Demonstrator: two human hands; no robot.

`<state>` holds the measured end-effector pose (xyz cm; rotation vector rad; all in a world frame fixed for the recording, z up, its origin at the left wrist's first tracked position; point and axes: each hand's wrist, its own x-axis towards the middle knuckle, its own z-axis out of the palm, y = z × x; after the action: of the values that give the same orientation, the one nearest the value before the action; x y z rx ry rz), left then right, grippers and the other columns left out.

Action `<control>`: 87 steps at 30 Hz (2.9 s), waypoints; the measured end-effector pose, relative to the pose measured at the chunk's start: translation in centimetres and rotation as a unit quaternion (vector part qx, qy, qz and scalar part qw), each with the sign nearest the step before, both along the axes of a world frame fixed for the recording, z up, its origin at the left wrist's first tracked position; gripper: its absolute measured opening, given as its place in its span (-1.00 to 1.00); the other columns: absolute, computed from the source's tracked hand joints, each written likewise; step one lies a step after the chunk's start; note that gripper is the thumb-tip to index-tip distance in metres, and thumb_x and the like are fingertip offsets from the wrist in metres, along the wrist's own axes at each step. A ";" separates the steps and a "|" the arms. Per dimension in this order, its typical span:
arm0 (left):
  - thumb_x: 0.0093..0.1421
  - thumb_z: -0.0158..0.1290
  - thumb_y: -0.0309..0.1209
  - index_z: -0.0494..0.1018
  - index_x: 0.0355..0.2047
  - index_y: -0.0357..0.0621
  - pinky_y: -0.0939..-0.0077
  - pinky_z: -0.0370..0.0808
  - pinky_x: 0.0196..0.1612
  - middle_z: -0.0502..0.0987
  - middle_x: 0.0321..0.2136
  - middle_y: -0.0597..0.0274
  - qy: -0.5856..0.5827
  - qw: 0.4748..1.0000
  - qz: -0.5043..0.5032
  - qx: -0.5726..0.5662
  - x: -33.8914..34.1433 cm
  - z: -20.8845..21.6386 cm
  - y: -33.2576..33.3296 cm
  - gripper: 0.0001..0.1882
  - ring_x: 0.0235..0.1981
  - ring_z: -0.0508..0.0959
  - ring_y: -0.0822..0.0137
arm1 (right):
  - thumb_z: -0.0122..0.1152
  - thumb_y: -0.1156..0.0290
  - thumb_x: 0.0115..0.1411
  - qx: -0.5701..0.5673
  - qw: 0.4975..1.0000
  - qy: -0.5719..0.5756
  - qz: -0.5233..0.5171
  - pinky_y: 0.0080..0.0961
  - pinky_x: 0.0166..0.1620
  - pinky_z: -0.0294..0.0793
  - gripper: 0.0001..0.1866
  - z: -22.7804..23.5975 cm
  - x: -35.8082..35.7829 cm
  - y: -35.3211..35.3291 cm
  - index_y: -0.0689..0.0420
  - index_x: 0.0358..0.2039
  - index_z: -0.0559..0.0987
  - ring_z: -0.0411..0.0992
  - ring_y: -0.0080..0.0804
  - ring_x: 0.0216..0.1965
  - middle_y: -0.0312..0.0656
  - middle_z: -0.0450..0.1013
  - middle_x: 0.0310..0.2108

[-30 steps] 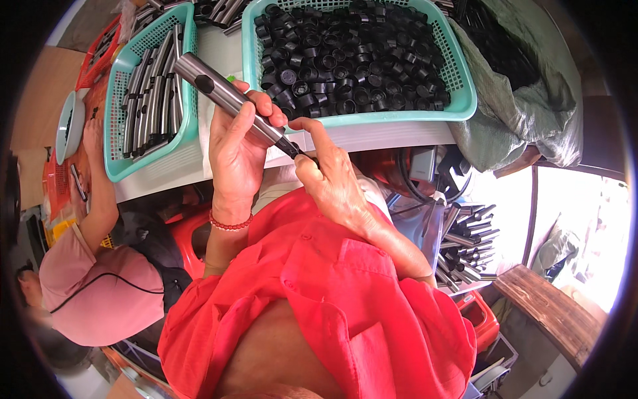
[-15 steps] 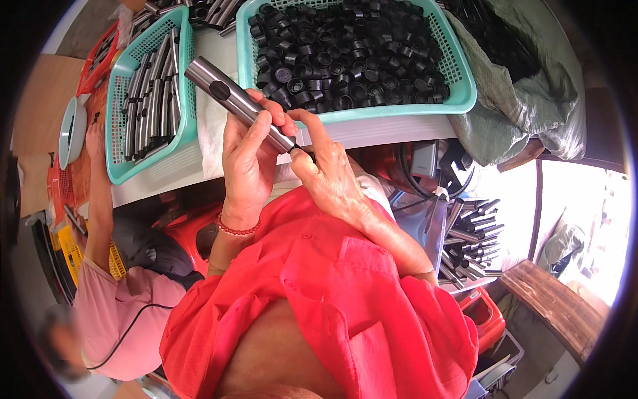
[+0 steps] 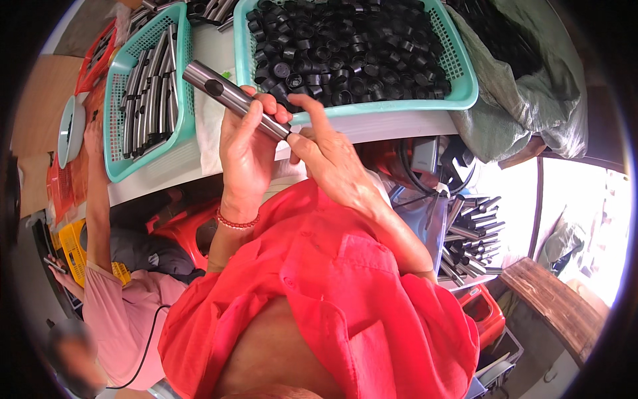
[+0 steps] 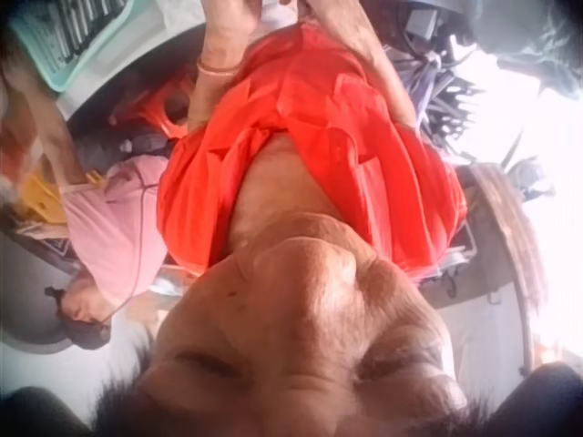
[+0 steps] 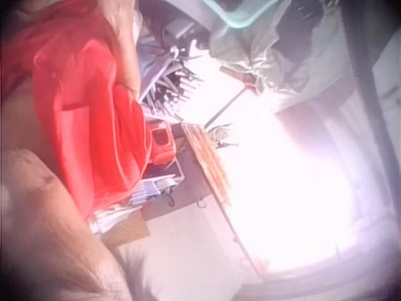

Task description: The person repeatedly picks a metal rod from a basket and attaches a black plastic cap to one end. The person handles the rods and caps by hand and places the assembled units back into the basket. Another person works nearby at the same table.

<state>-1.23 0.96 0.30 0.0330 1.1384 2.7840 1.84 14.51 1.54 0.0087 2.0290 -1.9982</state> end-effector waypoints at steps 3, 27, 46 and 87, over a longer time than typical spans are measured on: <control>0.24 -0.04 -0.46 0.19 -0.10 -0.15 0.38 0.51 -0.20 0.45 -0.36 0.18 -0.015 1.000 0.021 0.012 -1.0 0.3 -1.2 -0.74 -0.33 0.53 0.28 | 0.07 0.11 0.19 0.162 0.978 0.128 -0.009 -0.33 -0.42 0.35 -0.33 0.0 1.1 0.9 0.12 0.20 0.09 0.35 -0.18 -0.62 -0.08 0.40 -0.57; 0.22 0.02 -0.10 0.18 -0.55 0.06 0.63 0.24 -0.55 0.11 -0.73 0.53 -0.109 0.988 0.005 0.106 -2.9 -0.3 -0.1 -0.65 -0.70 0.12 0.60 | -0.24 0.03 0.33 0.147 0.974 0.157 -0.074 -0.33 -0.58 0.20 -0.51 -0.8 1.5 -1.3 0.13 0.11 0.20 0.30 -0.02 -0.72 -0.08 0.26 -0.76; 0.21 0.05 -0.11 0.16 -0.61 0.05 0.53 0.33 -0.46 0.11 -0.73 0.49 -0.071 0.982 0.048 0.166 -3.6 0.4 -1.3 -0.61 -0.68 0.15 0.55 | -0.50 -0.46 0.10 0.071 0.835 0.417 -0.351 -0.19 0.06 0.17 -0.06 -1.2 -0.4 1.9 0.21 0.07 0.22 0.32 -0.24 -0.08 -0.02 0.37 -0.21; 0.26 -0.02 -0.35 0.18 -0.61 -0.03 0.59 0.32 -0.37 0.10 -0.71 0.47 -0.070 0.961 -0.019 0.267 -3.3 1.3 1.3 -0.68 -0.65 0.13 0.54 | -0.58 -0.53 0.02 0.096 0.852 0.477 -0.194 -0.15 0.22 -0.01 0.09 -0.5 -3.9 -0.3 0.29 0.13 0.19 0.18 -0.17 0.11 -0.01 0.13 0.11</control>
<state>-4.50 2.26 1.63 -0.0857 0.3279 2.9112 -2.05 14.18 1.07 -0.7285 3.0220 -2.2703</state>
